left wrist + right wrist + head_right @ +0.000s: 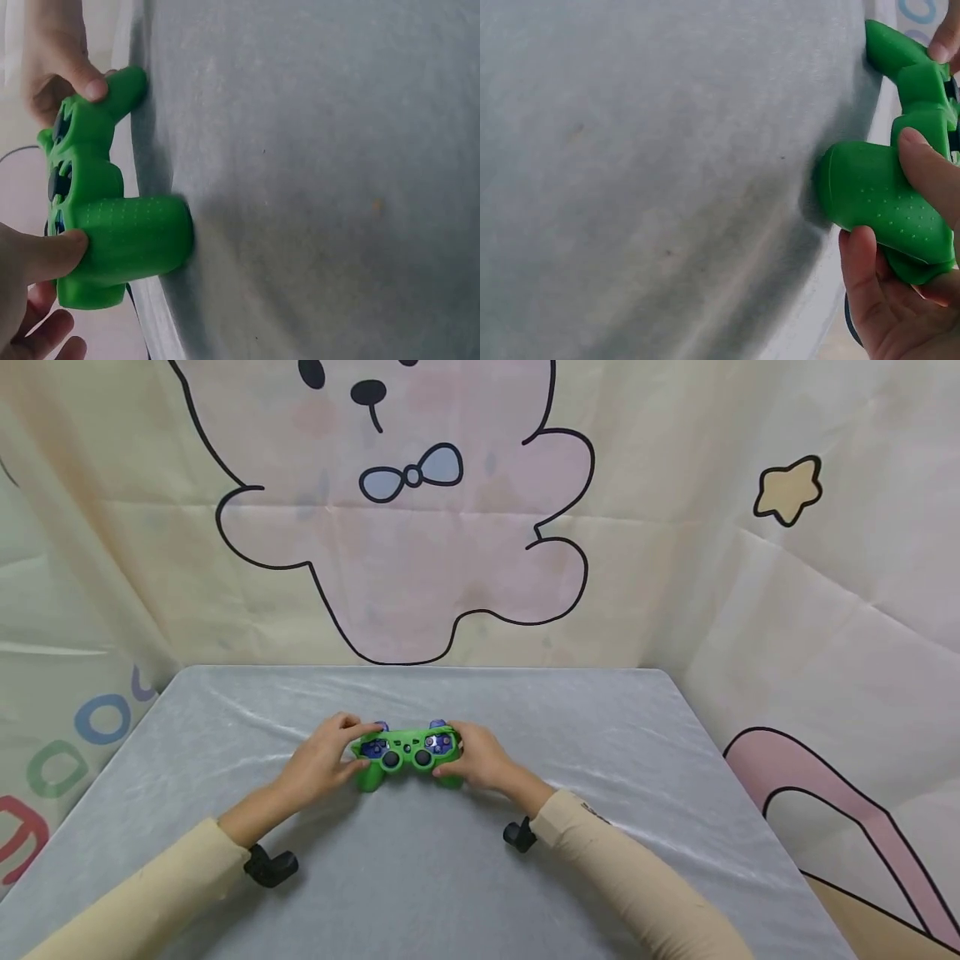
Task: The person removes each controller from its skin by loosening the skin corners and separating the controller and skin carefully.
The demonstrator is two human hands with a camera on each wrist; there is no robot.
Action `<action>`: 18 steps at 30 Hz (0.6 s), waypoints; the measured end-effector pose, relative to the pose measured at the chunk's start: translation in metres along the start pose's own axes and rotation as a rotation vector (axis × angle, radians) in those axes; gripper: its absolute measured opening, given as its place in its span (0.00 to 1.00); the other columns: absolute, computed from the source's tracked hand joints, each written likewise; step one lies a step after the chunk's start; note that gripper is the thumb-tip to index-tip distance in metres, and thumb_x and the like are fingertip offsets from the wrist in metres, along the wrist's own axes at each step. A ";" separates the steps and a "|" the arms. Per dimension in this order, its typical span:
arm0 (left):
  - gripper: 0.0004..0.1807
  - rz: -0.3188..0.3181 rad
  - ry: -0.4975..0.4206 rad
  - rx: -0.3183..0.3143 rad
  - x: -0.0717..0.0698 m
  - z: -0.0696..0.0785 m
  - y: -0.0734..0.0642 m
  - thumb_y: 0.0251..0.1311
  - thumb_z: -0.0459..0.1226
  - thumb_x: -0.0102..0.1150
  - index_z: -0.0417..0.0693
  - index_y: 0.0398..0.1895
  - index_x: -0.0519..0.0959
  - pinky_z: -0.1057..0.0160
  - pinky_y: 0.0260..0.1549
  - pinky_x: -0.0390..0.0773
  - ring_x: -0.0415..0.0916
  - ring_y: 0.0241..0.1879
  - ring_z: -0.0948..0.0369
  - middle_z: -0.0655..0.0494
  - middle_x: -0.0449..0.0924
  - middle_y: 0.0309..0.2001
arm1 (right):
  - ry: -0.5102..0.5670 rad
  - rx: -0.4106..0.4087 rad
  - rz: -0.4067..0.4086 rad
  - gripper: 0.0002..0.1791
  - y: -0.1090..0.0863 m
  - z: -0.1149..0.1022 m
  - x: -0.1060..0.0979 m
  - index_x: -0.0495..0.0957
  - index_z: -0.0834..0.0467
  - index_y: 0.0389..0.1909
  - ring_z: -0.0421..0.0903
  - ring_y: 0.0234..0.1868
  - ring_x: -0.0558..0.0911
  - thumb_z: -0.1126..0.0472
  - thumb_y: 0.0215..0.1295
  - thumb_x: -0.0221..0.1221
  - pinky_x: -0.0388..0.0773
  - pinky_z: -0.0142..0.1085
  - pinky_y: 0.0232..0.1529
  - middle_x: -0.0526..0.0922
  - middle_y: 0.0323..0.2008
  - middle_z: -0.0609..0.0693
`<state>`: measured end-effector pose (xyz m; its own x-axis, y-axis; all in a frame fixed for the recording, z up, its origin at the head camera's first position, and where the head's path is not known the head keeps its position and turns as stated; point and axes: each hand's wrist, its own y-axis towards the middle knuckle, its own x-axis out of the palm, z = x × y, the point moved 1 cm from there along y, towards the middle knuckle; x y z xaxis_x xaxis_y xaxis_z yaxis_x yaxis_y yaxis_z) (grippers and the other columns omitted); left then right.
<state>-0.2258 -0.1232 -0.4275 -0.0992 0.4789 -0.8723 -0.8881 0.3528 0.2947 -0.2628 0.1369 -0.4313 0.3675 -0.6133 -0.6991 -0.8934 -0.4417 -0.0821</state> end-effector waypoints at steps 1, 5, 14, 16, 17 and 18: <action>0.31 0.010 0.018 0.011 -0.001 0.002 0.000 0.51 0.33 0.77 0.51 0.61 0.81 0.55 0.39 0.80 0.75 0.46 0.53 0.50 0.78 0.47 | -0.008 -0.003 0.003 0.39 0.001 0.000 0.000 0.73 0.62 0.65 0.43 0.41 0.82 0.59 0.52 0.77 0.81 0.33 0.40 0.83 0.46 0.53; 0.29 0.019 0.049 0.039 -0.005 0.007 0.001 0.48 0.32 0.78 0.46 0.57 0.83 0.55 0.41 0.81 0.76 0.45 0.54 0.52 0.80 0.43 | -0.023 -0.008 0.011 0.34 0.000 0.002 0.003 0.76 0.62 0.59 0.42 0.39 0.82 0.59 0.52 0.77 0.82 0.31 0.36 0.84 0.43 0.52; 0.20 -0.197 -0.193 -0.045 -0.011 0.002 0.015 0.52 0.26 0.72 0.48 0.47 0.79 0.43 0.55 0.73 0.67 0.57 0.45 0.45 0.72 0.52 | -0.014 -0.037 0.039 0.33 -0.002 0.008 0.008 0.76 0.62 0.58 0.42 0.39 0.82 0.61 0.50 0.77 0.82 0.29 0.36 0.84 0.43 0.52; 0.19 -0.242 -0.265 -0.045 -0.012 0.000 0.018 0.52 0.24 0.69 0.47 0.46 0.78 0.39 0.60 0.68 0.63 0.62 0.41 0.41 0.69 0.56 | -0.017 -0.044 0.041 0.34 -0.002 0.008 0.008 0.76 0.63 0.58 0.42 0.40 0.83 0.61 0.50 0.77 0.82 0.29 0.37 0.85 0.43 0.53; 0.19 -0.260 -0.290 -0.036 -0.012 -0.001 0.019 0.52 0.23 0.68 0.47 0.47 0.78 0.37 0.62 0.65 0.61 0.64 0.39 0.39 0.69 0.59 | -0.017 -0.046 0.046 0.34 -0.002 0.007 0.008 0.76 0.63 0.58 0.42 0.40 0.83 0.61 0.50 0.78 0.82 0.29 0.37 0.85 0.43 0.53; 0.20 -0.273 -0.307 -0.026 -0.012 -0.001 0.020 0.53 0.23 0.66 0.46 0.48 0.79 0.35 0.64 0.63 0.59 0.66 0.38 0.37 0.67 0.62 | -0.019 -0.046 0.048 0.34 -0.003 0.007 0.008 0.76 0.63 0.58 0.42 0.40 0.83 0.61 0.50 0.78 0.82 0.29 0.37 0.84 0.43 0.53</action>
<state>-0.2428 -0.1225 -0.4112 0.2769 0.5895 -0.7588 -0.8748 0.4814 0.0548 -0.2595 0.1379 -0.4413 0.3189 -0.6225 -0.7147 -0.8969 -0.4421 -0.0152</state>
